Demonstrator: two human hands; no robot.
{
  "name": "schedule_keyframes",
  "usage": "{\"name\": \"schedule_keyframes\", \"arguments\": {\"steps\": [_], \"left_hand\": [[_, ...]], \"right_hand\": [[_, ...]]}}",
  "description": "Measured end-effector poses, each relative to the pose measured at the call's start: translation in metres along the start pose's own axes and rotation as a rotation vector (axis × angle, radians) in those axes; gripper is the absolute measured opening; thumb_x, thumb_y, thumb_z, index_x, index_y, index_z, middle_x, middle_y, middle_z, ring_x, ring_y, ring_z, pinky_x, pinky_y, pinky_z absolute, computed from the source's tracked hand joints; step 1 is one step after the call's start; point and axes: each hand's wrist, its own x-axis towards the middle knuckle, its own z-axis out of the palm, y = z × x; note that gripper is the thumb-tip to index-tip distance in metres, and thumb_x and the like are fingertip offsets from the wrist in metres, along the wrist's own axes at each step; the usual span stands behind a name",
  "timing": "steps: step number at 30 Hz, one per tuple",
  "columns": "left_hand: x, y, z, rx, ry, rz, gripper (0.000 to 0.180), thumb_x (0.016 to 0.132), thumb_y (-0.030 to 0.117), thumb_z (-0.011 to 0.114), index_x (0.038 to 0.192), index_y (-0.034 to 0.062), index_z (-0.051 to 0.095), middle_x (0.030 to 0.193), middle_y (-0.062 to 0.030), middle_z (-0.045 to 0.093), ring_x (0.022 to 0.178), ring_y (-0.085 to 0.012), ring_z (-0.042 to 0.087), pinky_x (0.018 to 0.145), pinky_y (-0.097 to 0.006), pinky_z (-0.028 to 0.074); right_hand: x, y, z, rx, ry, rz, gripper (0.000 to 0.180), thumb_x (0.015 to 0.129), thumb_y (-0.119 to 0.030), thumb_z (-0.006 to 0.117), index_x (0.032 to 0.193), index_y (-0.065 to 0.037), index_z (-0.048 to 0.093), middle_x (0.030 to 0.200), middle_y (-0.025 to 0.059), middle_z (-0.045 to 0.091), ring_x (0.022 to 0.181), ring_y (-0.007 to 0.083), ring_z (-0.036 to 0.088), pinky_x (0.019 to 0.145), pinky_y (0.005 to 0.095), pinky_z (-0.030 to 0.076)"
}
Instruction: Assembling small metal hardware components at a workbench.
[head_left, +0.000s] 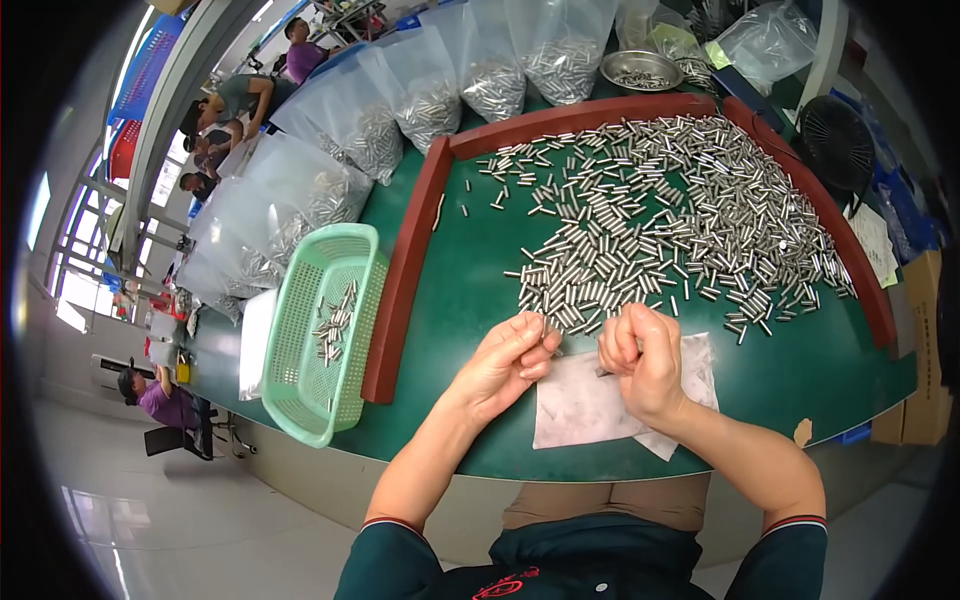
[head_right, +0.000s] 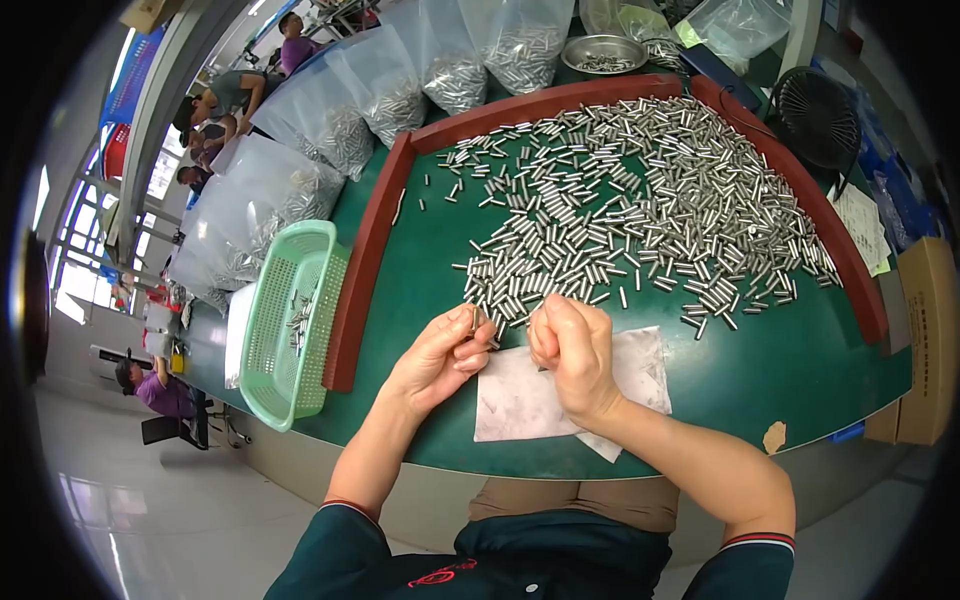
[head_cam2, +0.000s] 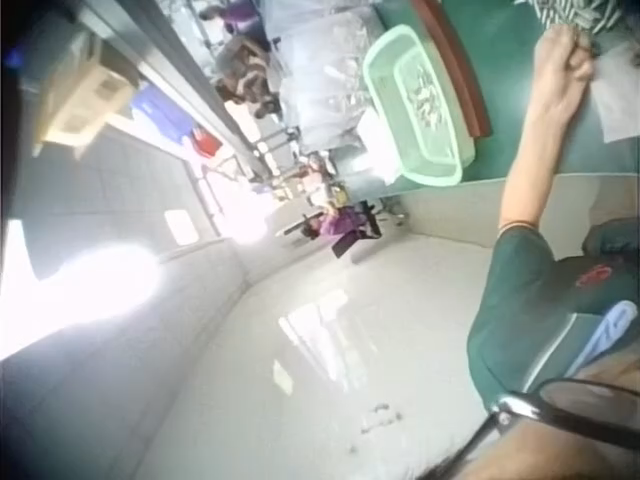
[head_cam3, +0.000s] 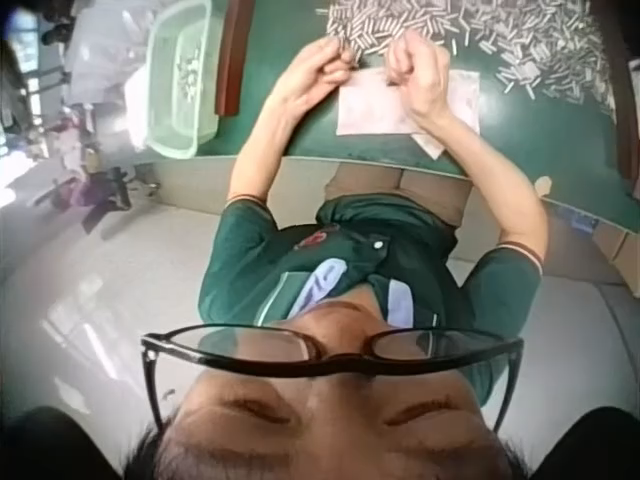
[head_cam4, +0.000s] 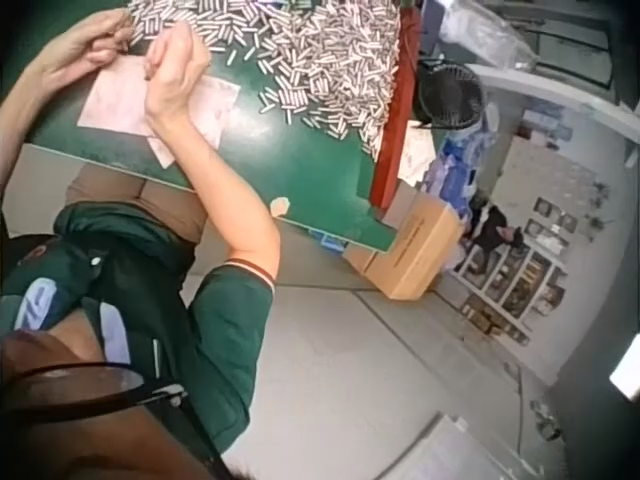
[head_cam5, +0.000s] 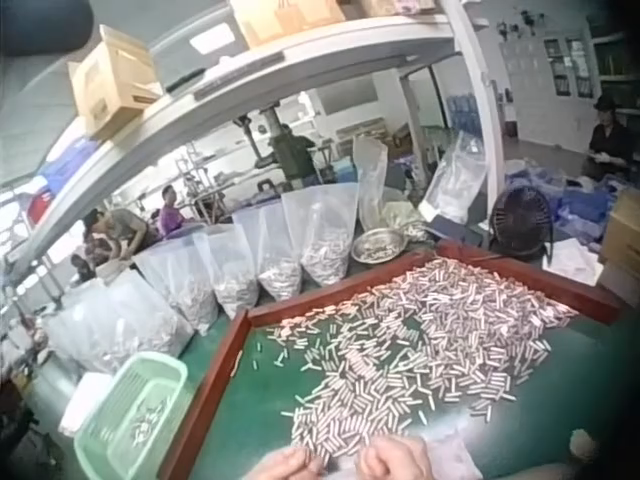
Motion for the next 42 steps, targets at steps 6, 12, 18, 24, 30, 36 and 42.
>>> {"name": "schedule_keyframes", "arguments": {"steps": [6,12,18,24,30,36,42], "left_hand": [[0.001,0.003,0.003,-0.101,-0.022,-0.013,0.013,0.086,0.018,0.052,0.087,0.0059,0.048,0.073,-0.0017,0.046,0.053,-0.0032,0.032,0.047,-0.016,0.029],[0.001,0.006,0.002,-0.09,0.055,0.019,0.022,0.089,0.02,0.047,0.101,0.002,0.049,0.067,-0.001,0.045,0.051,-0.0042,0.031,0.047,-0.017,0.028],[-0.015,0.044,-0.004,0.508,0.516,0.82,0.02,0.091,0.02,0.042,0.088,0.0032,0.052,0.063,0.0033,0.039,0.054,-0.0025,0.031,0.046,-0.017,0.025],[-0.073,0.098,-0.053,1.608,1.524,1.02,0.018,0.086,0.011,0.042,0.088,-0.0018,0.055,0.078,-0.0128,0.055,0.067,-0.0233,0.051,0.062,-0.033,0.04],[-0.073,0.084,-0.053,1.693,1.52,0.73,0.024,0.08,0.016,0.055,0.098,0.0005,0.058,0.095,-0.0164,0.059,0.085,-0.0308,0.054,0.077,-0.037,0.041],[-0.013,0.039,-0.009,1.525,0.5,0.77,0.008,0.069,0.001,0.063,0.076,0.0,0.059,0.069,-0.0052,0.056,0.065,-0.0123,0.052,0.059,-0.023,0.041],[0.001,0.019,-0.011,1.738,0.388,0.694,0.011,0.064,-0.003,0.059,0.075,0.0007,0.057,0.068,-0.008,0.053,0.067,-0.0227,0.051,0.06,-0.032,0.041]], "right_hand": [[0.004,-0.001,-0.002,0.027,0.002,0.0,0.039,0.088,-0.022,0.035,0.053,-0.006,0.03,0.047,0.0008,0.031,0.042,0.0085,0.026,0.041,0.0235,0.023],[0.004,0.0,-0.003,0.032,-0.002,-0.003,0.039,0.088,-0.022,0.035,0.052,-0.006,0.031,0.047,0.0007,0.031,0.042,0.0082,0.026,0.041,0.0232,0.023],[0.004,-0.001,-0.006,0.011,0.009,-0.005,0.039,0.088,-0.022,0.035,0.053,-0.006,0.031,0.047,0.0005,0.031,0.043,0.0079,0.026,0.041,0.0227,0.022],[0.004,-0.001,-0.002,0.025,-0.012,-0.003,0.038,0.088,-0.021,0.035,0.053,-0.007,0.031,0.047,0.0004,0.031,0.043,0.0076,0.024,0.041,0.0228,0.021],[0.004,-0.002,-0.002,0.046,-0.026,0.005,0.037,0.087,-0.02,0.034,0.053,-0.007,0.03,0.046,0.0005,0.031,0.043,0.0074,0.023,0.042,0.0231,0.021],[0.005,0.0,-0.007,0.05,-0.006,0.004,0.037,0.088,-0.019,0.034,0.053,-0.007,0.031,0.047,0.0002,0.03,0.043,0.0072,0.023,0.042,0.0229,0.021],[0.005,-0.002,-0.002,0.093,0.003,0.021,0.036,0.088,-0.018,0.034,0.053,-0.007,0.031,0.047,0.0,0.03,0.043,0.0067,0.023,0.041,0.0225,0.021]]}}
